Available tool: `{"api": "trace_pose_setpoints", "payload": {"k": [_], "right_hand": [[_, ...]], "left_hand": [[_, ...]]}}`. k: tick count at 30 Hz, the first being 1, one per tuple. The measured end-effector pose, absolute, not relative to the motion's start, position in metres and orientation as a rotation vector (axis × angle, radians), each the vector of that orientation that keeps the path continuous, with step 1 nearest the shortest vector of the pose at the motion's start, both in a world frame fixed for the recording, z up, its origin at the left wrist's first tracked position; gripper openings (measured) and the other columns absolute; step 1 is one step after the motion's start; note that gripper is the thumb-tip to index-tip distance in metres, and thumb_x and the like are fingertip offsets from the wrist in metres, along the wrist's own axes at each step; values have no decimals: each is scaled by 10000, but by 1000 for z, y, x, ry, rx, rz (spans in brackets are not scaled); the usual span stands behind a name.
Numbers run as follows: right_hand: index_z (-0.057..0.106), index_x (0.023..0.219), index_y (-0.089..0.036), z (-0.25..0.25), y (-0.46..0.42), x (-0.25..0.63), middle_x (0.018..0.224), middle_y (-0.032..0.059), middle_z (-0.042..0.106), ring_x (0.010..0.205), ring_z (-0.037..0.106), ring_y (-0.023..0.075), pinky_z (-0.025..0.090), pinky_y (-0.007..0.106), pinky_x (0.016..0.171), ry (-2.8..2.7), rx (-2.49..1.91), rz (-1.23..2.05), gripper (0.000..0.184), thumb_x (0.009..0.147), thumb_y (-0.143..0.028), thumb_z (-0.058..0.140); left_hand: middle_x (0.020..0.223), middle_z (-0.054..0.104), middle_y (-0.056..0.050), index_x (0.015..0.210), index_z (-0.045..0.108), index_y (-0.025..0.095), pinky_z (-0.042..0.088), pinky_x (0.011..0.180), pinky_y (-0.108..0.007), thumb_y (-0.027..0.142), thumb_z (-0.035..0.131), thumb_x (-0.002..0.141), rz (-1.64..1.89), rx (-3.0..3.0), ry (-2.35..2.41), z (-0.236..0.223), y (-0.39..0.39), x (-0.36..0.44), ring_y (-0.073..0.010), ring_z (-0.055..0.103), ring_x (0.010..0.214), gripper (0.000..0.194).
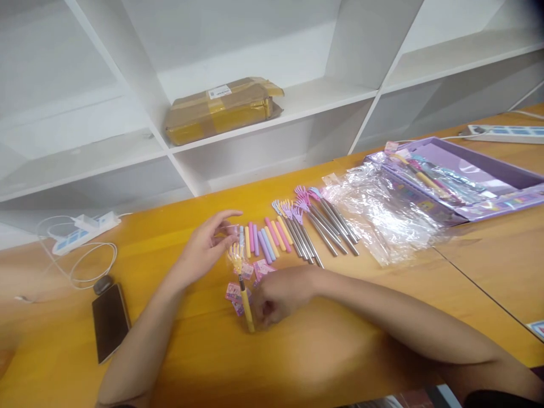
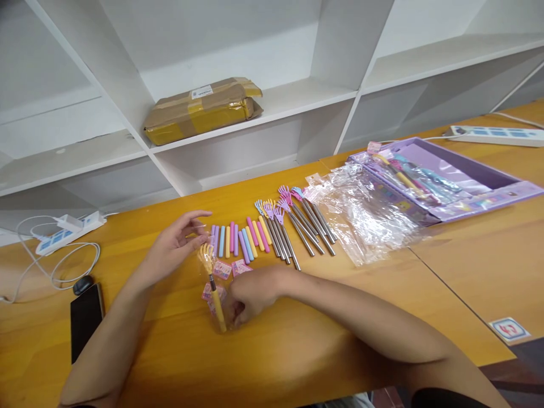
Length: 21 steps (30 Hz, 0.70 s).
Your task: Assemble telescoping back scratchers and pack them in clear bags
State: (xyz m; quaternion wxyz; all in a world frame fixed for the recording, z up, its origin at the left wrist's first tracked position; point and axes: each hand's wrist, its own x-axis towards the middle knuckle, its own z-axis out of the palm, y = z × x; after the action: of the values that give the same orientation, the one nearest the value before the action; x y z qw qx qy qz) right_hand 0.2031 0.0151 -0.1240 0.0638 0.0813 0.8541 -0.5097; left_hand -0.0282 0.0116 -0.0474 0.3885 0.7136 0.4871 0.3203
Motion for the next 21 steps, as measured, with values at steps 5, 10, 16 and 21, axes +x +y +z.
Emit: {"api": "trace_pose_setpoints", "payload": {"k": [5, 10, 16, 21], "right_hand": [[719, 1017, -155, -96, 33, 215, 842, 4, 705, 692, 592, 111, 413, 224, 626, 2808, 728, -1782, 352, 933, -492, 774], [649, 1035, -171, -90, 37, 216, 778, -25, 646, 587, 521, 91, 398, 231, 564, 2783, 962, -2191, 413, 957, -573, 703], [621, 855, -178, -87, 34, 214, 675, -42, 595, 594, 519, 95, 393, 241, 584, 2829, 1040, -2241, 344, 941, -495, 723], [618, 821, -175, -79, 34, 218, 679, -49, 568, 614, 454, 87, 359, 253, 609, 2913, 1002, -2125, 257, 952, -379, 704]], "left_hand": [[984, 715, -32, 1337, 645, 273, 551, 901, -332, 369, 783, 927, 896, 1697, 1264, -48, 9, -23, -200, 688, 969, 443], [907, 751, -19, 1282, 675, 247, 539, 816, -305, 378, 790, 916, 891, 1654, 1235, -49, 5, -17, -188, 704, 857, 406], [894, 752, -19, 1162, 717, 219, 514, 734, -269, 396, 791, 918, 928, 1667, 1241, -50, 4, -10, -168, 687, 800, 310], [816, 740, -13, 890, 732, 185, 503, 712, -250, 398, 774, 926, 942, 1757, 1294, -47, 3, -7, -150, 667, 759, 220]]}}
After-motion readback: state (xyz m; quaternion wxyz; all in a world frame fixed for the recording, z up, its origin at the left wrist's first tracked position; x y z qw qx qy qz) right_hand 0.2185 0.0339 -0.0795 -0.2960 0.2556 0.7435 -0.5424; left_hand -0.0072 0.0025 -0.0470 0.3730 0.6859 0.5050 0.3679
